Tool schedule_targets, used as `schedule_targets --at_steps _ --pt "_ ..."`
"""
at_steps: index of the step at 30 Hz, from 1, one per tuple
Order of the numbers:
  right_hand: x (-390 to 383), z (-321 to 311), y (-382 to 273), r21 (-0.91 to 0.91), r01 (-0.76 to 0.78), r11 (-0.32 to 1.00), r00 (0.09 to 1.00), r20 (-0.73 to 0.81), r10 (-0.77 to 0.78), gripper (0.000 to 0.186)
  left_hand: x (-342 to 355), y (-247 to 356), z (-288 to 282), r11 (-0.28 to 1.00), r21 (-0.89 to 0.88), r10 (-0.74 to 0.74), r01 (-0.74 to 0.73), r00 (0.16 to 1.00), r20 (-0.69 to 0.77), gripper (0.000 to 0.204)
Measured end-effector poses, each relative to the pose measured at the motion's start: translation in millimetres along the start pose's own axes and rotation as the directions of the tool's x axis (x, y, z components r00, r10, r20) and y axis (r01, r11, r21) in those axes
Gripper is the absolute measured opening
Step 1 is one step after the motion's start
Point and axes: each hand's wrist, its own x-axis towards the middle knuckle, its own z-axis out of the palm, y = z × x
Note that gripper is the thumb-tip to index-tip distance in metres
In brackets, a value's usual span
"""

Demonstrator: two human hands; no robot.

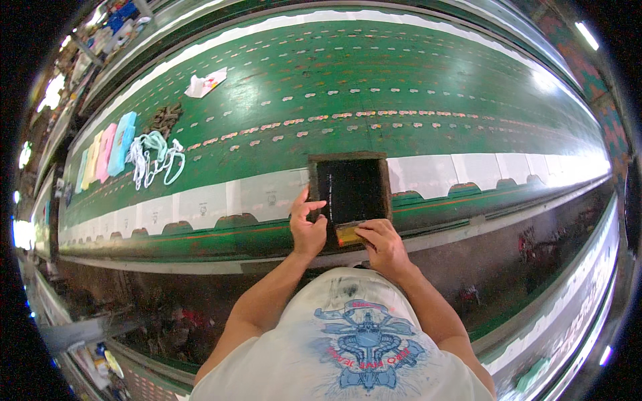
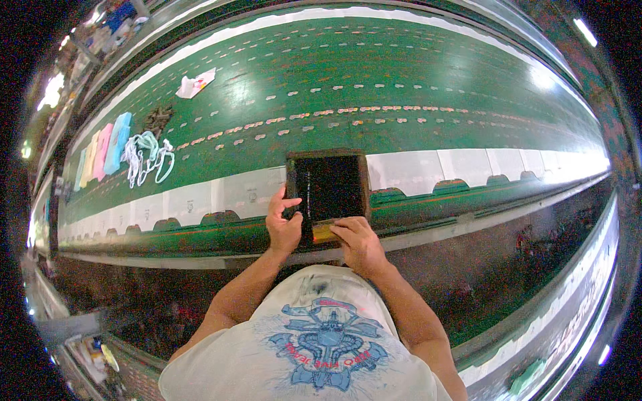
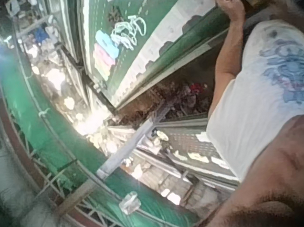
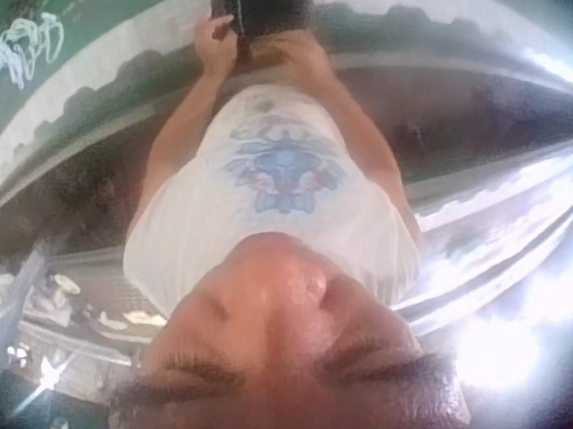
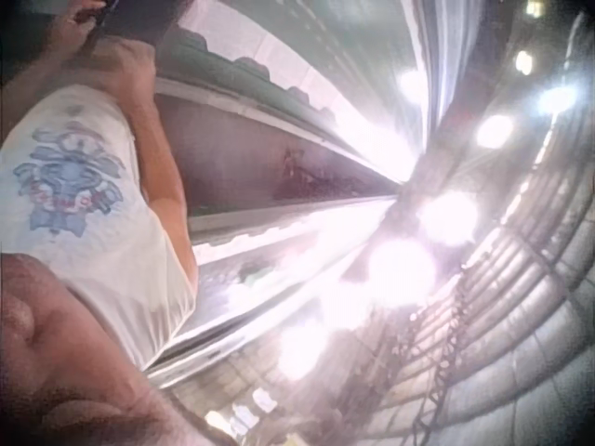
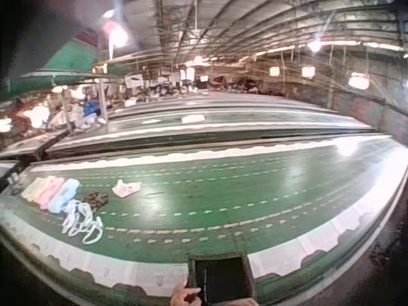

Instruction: The person holds a screen printing frame over a long table and repeatedly rubs a squeegee across the screen to apply ink onto fabric items laid out below. The person moves along the table, repeating the same motion over multiple items.

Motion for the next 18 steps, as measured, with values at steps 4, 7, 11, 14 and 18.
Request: schedule_targets --at_steps 4,7,11,14,18 --pt "-3.0 -19.1 17.8 0.034 0.055 0.998 0.998 0.011 -0.055 0.041 -1.2 -5.7 20.1 0.993 -0.079 -0.090 0.090 0.996 0.007 0.035" --pt "-3.6 -25.8 26.4 0.041 0.087 0.995 0.996 0.016 -0.088 0.040 -2.2 -2.4 26.9 0.977 -0.120 -0.177 0.178 0.984 0.016 0.031" --pt "0.7 -30.6 29.9 0.075 0.090 0.993 0.995 0.031 -0.092 0.041 -1.4 1.1 28.1 0.982 -0.081 -0.171 0.173 0.985 0.024 0.031" --pt "3.1 -29.9 33.2 0.054 0.109 0.993 0.992 0.061 -0.112 0.043 -1.0 -0.3 27.3 0.973 -0.077 -0.213 0.217 0.975 0.055 0.033" --pt "14.0 -34.4 23.6 -0.081 0.188 0.979 0.969 0.175 -0.172 0.046 -3.1 -10.2 26.1 0.953 -0.156 -0.251 0.258 0.966 0.062 0.041"
